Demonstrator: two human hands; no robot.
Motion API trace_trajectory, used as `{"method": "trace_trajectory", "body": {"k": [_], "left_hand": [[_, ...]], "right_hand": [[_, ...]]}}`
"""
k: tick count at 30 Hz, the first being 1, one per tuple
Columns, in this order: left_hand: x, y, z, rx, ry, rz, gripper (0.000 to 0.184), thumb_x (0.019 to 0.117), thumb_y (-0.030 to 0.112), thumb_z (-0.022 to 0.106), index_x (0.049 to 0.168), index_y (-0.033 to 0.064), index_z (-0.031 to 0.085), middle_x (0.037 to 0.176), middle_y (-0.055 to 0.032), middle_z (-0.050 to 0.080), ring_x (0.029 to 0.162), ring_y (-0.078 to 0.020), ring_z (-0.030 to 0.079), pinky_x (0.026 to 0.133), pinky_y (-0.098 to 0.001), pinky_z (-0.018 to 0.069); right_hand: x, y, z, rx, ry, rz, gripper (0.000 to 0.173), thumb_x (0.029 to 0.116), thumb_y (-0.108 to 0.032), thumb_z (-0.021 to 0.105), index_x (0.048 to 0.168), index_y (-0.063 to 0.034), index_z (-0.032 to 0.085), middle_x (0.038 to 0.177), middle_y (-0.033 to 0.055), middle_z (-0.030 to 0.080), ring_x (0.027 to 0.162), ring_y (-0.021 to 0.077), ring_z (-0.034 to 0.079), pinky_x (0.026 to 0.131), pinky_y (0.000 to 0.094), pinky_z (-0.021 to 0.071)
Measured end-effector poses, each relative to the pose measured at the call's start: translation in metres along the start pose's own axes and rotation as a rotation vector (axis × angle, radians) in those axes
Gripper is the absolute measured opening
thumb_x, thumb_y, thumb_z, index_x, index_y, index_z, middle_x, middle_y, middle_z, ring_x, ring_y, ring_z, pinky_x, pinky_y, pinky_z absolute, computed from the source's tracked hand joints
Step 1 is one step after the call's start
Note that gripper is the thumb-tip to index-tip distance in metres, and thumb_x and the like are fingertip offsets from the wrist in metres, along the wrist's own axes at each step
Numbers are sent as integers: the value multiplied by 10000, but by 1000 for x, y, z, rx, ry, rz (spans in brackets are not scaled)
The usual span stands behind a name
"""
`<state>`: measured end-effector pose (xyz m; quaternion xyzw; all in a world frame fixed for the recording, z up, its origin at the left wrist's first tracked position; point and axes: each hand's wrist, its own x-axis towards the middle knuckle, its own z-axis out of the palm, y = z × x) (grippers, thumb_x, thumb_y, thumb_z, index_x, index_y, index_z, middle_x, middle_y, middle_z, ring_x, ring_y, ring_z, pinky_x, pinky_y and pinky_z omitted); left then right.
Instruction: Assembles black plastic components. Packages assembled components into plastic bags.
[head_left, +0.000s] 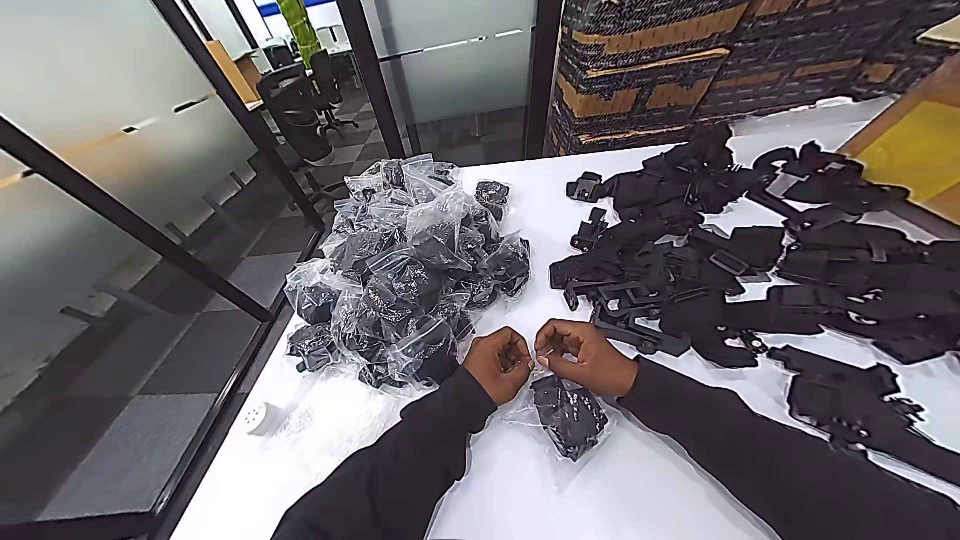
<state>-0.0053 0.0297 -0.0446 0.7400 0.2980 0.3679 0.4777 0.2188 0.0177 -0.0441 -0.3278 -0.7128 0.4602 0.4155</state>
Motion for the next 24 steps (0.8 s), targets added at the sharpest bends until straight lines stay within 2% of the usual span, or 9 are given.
{"method": "trace_trajectory", "body": {"k": [7,16,24], "left_hand": [[0,2,2,1,-4,25,140,866,25,685,967,-52,626,845,-92,700,701,-93,680,677,-261,593],[0,0,0,7,-23,-1,142,889,77,685,964,-34,636,809,-71,687,669,-83,662,661,-263,587],[1,5,-2,-4,-51,8,120,890,-7,679,975,-59,612,804,-74,662,676,-78,633,667,-251,561]], "right_hand": [[0,1,-1,-21,-52,-13,141,884,-72,685,1023,-65,659,913,-44,687,747,4,625,662,198,528],[-1,1,0,0,2,-36,125,881,-29,689,995,-70,659,906,-47,687,753,17,641,674,209,553],[-1,0,-1,9,-6,-31,108,895,-57,715,981,-74,651,872,-61,681,760,15,645,704,219,559]]}}
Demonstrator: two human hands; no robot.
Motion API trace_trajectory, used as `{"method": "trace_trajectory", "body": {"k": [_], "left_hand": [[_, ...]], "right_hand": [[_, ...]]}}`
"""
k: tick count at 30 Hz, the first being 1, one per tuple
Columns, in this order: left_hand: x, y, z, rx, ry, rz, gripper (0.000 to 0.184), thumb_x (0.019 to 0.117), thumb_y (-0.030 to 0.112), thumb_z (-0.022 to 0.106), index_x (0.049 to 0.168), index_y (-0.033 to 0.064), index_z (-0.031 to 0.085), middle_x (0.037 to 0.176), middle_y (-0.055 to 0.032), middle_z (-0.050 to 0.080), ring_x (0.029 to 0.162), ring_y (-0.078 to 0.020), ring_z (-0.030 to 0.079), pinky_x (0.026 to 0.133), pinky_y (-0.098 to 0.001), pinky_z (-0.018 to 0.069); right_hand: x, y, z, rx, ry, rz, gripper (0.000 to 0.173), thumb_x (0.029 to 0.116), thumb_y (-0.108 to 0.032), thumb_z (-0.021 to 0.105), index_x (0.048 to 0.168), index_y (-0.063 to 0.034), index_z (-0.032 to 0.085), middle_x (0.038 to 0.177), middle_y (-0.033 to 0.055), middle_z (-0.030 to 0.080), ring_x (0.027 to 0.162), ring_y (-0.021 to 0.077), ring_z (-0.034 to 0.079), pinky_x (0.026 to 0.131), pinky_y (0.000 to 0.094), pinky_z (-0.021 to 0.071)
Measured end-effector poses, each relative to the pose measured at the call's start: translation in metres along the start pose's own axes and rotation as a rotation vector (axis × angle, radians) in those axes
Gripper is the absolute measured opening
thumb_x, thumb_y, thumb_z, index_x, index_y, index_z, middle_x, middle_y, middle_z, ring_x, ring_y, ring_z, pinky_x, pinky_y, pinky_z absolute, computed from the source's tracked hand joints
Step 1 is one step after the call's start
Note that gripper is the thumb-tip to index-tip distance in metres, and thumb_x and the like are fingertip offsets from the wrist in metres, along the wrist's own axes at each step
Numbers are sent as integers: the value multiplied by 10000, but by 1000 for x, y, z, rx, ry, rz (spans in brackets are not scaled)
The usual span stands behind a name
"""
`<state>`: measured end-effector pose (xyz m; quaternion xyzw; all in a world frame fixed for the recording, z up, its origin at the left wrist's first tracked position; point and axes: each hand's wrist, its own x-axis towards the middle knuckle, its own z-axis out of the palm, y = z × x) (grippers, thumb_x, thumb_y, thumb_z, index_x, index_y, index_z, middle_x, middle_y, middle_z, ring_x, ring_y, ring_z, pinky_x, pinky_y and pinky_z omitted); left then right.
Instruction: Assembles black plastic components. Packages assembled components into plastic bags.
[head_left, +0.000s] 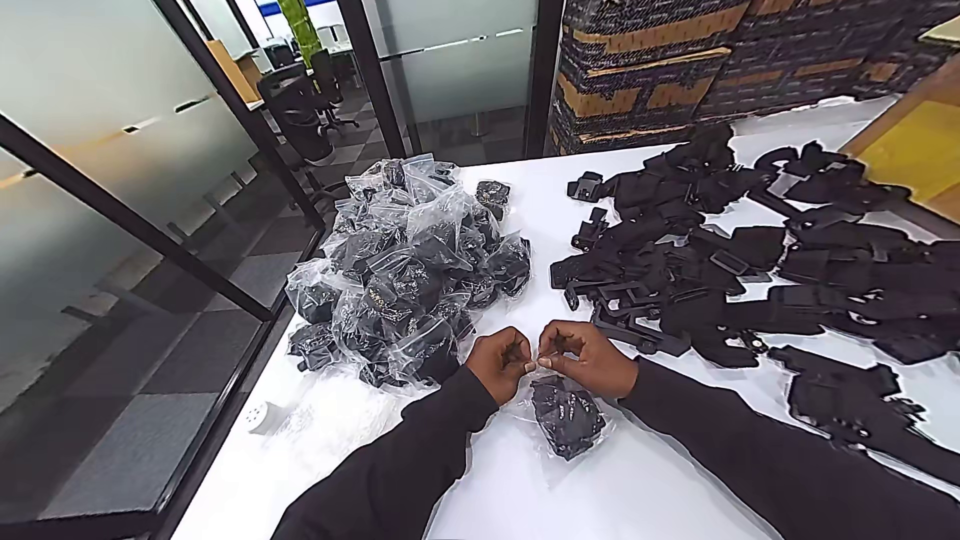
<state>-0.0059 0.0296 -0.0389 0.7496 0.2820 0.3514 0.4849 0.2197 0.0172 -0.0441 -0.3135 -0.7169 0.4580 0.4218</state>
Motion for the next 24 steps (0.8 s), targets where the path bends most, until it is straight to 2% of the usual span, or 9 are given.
{"method": "trace_trajectory", "body": {"k": [8,12,16,18,20,21,24], "left_hand": [[0,12,3,107,16,13,96,871,-13,681,933,-52,618,774,-88,663,649,-97,625,643,-267,546],[0,12,3,130,31,14,113,881,15,696,931,-57,624,783,-97,674,641,-99,623,636,-267,545],[-3,5,0,152,70,-20,197,928,140,700,1002,-35,648,791,-70,663,595,-64,562,585,-237,500],[-5,6,0,209,84,3,204,947,149,673,1032,-35,655,809,-85,681,633,-92,608,625,-264,536],[-6,8,3,235,120,85,180,953,116,663,1032,-46,657,807,-98,691,637,-111,637,627,-279,561],[-7,11,3,233,133,138,166,953,93,662,1032,-53,654,814,-101,700,650,-112,658,638,-278,582],[-8,18,3,169,138,268,142,943,31,654,1026,-83,641,824,-112,704,680,-103,678,658,-267,599]], "right_hand": [[0,1,-1,21,26,28,137,881,-69,736,988,-84,651,849,-69,678,729,16,639,677,214,551],[1,3,-5,101,11,36,176,878,-63,748,1020,-94,649,866,-72,696,758,30,664,705,228,571],[3,4,-7,119,61,1,165,883,-67,750,1014,-97,655,881,-66,699,771,44,673,717,239,582],[4,6,-9,141,102,-29,175,885,-56,742,1024,-109,650,901,-74,703,792,51,682,740,252,594],[4,5,-10,160,118,-22,173,911,-88,726,1054,-114,633,893,-75,694,761,44,667,695,240,579],[5,5,-10,165,115,-13,151,943,-135,699,1073,-112,626,882,-75,683,723,34,643,645,226,551],[8,9,-14,234,86,6,185,1015,-270,626,1121,-117,614,909,-67,694,683,23,619,581,201,512]]}}
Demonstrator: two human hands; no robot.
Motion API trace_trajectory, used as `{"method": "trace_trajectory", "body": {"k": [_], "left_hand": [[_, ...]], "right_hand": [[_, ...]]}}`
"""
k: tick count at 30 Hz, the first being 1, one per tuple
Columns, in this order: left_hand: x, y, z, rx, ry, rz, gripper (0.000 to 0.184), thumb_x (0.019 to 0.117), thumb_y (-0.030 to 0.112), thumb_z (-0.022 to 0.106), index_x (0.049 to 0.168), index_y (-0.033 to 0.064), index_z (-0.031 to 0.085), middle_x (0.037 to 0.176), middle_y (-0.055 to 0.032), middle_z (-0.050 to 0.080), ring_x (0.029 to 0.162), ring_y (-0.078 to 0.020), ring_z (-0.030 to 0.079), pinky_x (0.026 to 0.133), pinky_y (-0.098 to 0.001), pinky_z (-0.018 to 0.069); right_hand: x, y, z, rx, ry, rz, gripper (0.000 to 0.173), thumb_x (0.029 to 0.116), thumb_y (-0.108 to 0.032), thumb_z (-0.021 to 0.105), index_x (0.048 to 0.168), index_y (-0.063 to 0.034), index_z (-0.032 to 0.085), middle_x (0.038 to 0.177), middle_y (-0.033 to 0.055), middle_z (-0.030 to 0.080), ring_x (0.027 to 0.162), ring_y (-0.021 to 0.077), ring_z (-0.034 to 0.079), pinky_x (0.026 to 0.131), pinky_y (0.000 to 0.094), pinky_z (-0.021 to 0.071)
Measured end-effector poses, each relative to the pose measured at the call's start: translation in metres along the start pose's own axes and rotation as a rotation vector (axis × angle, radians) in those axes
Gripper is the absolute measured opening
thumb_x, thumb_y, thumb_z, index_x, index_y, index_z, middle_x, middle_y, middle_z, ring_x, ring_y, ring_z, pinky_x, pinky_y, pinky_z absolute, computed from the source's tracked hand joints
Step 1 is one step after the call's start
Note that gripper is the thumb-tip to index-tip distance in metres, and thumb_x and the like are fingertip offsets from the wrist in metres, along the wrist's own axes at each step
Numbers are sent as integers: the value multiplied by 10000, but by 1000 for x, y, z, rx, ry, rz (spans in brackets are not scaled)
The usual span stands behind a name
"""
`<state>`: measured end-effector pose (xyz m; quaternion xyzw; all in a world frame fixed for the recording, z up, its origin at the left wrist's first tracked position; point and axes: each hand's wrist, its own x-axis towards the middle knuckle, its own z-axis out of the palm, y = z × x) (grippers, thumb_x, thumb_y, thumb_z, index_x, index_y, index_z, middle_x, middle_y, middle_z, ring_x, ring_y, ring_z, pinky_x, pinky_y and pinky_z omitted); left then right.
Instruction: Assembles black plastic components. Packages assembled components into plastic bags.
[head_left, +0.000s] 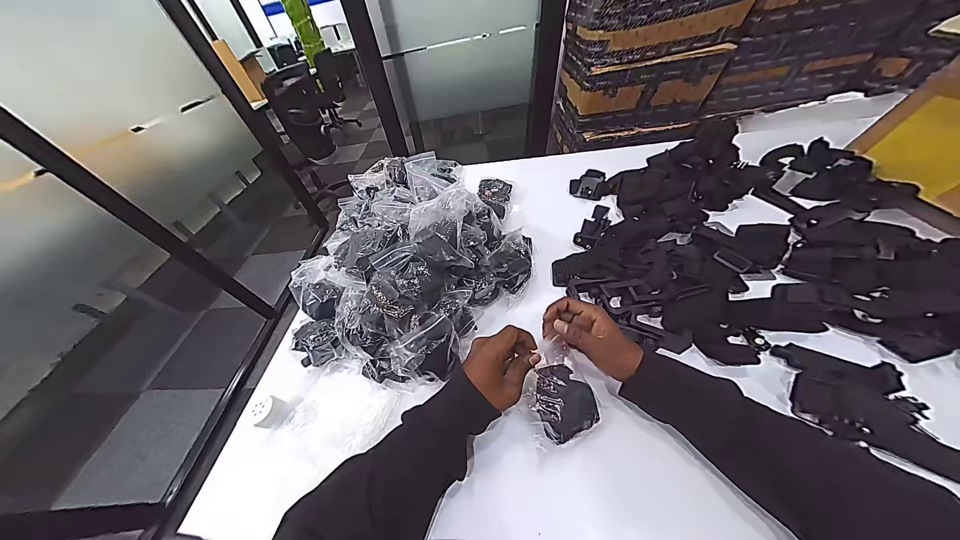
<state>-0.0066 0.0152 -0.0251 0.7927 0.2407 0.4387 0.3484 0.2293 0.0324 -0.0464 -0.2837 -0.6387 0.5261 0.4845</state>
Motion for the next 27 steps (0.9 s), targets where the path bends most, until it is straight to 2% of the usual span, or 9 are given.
{"method": "trace_trajectory", "body": {"k": [3,5,8,9,11,16,19,22,27], "left_hand": [[2,2,-4,-39,-9,43,148,938,14,649,1040,-93,636,801,-110,698,665,-97,672,646,-263,592],[3,-1,-9,12,-29,42,156,941,40,662,1044,-77,653,808,-103,703,649,-93,660,633,-260,583],[3,-11,-17,133,-48,23,184,953,116,686,1039,-46,677,814,-94,712,582,-81,581,574,-245,512],[3,-11,-19,133,-60,-3,199,955,123,685,1053,-50,675,831,-100,719,601,-86,609,591,-251,534],[3,-11,-21,83,-55,-47,216,960,116,676,1072,-68,664,846,-110,724,660,-105,677,643,-276,594],[4,-11,-18,-12,91,-33,168,959,43,643,1045,-100,642,861,-120,731,705,-120,715,682,-297,631],[3,-14,-14,-50,158,-29,164,948,19,657,1046,-111,635,891,-136,743,745,-159,743,718,-336,652],[3,-15,-12,-43,215,-8,168,915,12,685,1019,-112,640,900,-140,741,767,-162,745,732,-335,655],[2,-11,-11,13,362,66,185,855,44,750,951,-77,647,839,-104,723,727,-124,716,672,-303,638]], "right_hand": [[0,1,-2,3,-31,-4,258,1037,-366,584,1123,-127,626,934,-70,700,656,9,604,561,188,503],[-1,1,-3,-31,-68,-27,266,1031,-384,590,1110,-134,637,909,-87,684,648,-4,584,558,183,490],[-3,-3,2,-90,-64,-26,100,979,-221,662,1032,-137,667,819,-114,667,654,-10,600,578,184,505],[-3,-4,4,-104,-43,-13,40,962,-163,670,991,-136,667,784,-114,661,641,-8,599,575,185,504],[-4,-4,5,-125,0,-6,14,957,-134,664,959,-146,656,749,-121,642,612,-14,576,553,179,483],[-3,-3,5,-99,132,-44,20,988,-137,629,989,-130,648,799,-99,663,637,2,595,564,187,498],[-2,-1,4,-100,170,-54,64,1011,-115,589,1020,-112,652,840,-90,678,649,-3,597,571,176,502],[-2,-2,5,-107,213,-65,65,1006,-104,591,1021,-103,654,846,-82,677,651,2,596,574,177,501],[-1,-4,5,-97,245,-96,39,983,-98,640,1016,-111,656,856,-71,703,671,27,638,588,202,541]]}}
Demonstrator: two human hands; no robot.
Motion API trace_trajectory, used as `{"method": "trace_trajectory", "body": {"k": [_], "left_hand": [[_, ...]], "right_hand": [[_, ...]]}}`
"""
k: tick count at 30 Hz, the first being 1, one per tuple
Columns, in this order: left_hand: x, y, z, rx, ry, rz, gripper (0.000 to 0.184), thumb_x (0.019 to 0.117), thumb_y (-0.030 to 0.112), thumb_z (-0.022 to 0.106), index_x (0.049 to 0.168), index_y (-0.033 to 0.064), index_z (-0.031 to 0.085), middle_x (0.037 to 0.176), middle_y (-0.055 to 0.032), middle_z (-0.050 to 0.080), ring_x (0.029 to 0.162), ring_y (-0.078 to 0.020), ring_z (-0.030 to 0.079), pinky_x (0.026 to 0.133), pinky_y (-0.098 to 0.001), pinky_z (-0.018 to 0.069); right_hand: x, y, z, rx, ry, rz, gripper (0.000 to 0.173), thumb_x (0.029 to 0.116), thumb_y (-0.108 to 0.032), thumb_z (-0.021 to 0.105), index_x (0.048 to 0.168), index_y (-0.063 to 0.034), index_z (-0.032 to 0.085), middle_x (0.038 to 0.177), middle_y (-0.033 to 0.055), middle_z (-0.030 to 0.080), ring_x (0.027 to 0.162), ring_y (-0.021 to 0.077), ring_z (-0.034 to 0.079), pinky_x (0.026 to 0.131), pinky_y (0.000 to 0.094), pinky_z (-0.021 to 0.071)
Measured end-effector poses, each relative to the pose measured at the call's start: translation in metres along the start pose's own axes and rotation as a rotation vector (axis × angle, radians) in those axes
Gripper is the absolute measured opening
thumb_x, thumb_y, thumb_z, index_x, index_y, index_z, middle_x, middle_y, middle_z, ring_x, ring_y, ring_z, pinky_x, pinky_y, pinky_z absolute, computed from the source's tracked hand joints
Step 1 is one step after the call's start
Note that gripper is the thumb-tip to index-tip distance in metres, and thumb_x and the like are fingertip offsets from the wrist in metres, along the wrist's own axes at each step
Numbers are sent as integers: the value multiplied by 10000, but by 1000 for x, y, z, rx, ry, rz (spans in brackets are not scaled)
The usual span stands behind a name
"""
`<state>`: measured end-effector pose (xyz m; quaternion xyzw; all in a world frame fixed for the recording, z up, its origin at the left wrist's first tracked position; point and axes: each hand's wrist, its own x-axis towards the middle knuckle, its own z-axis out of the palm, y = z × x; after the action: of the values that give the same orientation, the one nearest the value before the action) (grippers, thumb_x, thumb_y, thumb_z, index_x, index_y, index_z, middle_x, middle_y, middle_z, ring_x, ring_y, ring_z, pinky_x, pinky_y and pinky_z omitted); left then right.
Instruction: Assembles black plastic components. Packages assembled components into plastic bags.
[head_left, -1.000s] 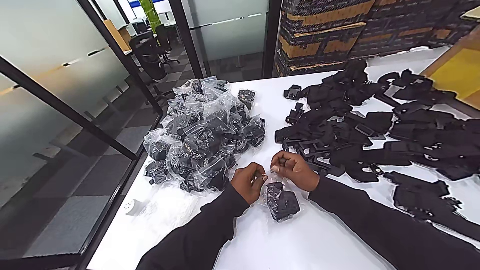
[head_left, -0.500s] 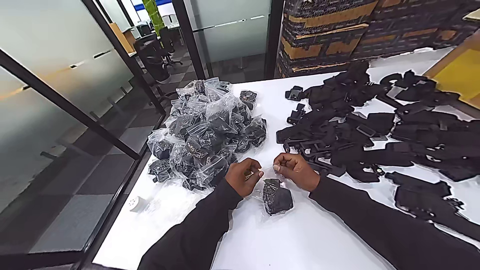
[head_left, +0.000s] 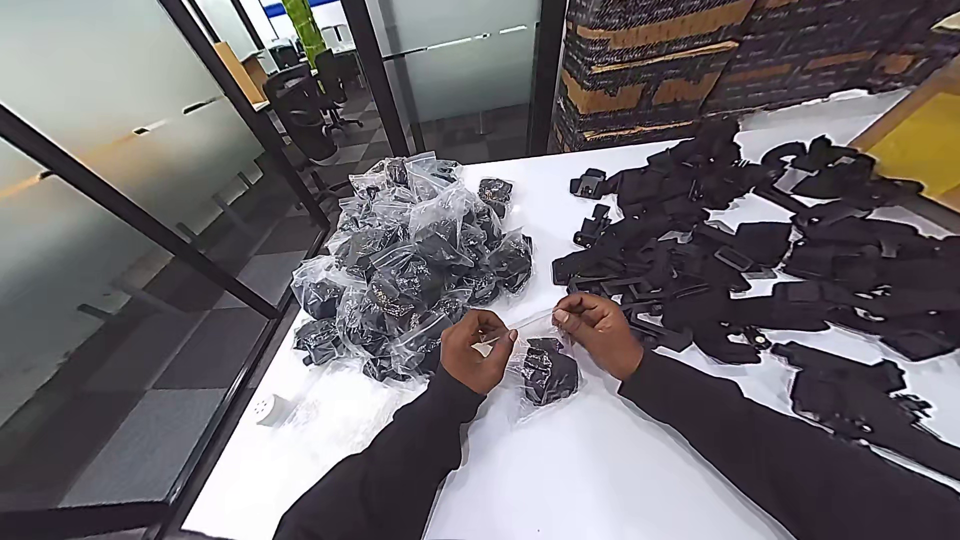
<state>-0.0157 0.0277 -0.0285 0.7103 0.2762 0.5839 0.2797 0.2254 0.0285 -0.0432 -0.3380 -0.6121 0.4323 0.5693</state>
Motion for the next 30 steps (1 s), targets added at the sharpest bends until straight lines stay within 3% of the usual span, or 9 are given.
{"method": "trace_trajectory", "body": {"k": [7,14,19,23,30], "left_hand": [[-1,3,-1,-106,-46,25,186,876,16,715,1002,-86,623,885,-114,730,752,-146,730,675,-322,644],[3,10,0,-1,-98,80,165,894,41,739,941,-56,614,804,-98,721,690,-113,711,668,-281,623],[6,12,-6,83,-136,40,79,931,-16,666,980,-76,682,909,-131,753,754,-142,738,701,-307,643],[14,25,-12,41,-156,71,149,967,-66,573,1073,-103,671,1050,-181,757,889,-215,770,785,-370,659],[49,67,-43,94,-69,229,191,957,-57,611,1134,-92,674,1111,-180,748,966,-217,756,852,-391,648]], "right_hand": [[1,2,0,13,36,-16,56,986,-68,605,1005,-113,632,820,-77,670,634,21,604,579,199,526],[1,4,-4,8,-36,-39,38,1018,-108,566,1017,-123,601,835,-82,639,660,24,598,595,205,527],[1,1,-1,-19,-18,18,46,1038,-117,523,1034,-112,568,820,-76,631,639,29,592,577,207,526],[1,-1,-1,7,-22,20,47,1045,-130,517,1049,-108,559,812,-66,640,615,39,591,564,213,524],[1,2,-4,66,-104,25,215,1086,-248,448,1132,-83,577,882,-31,656,657,78,619,589,258,552]]}}
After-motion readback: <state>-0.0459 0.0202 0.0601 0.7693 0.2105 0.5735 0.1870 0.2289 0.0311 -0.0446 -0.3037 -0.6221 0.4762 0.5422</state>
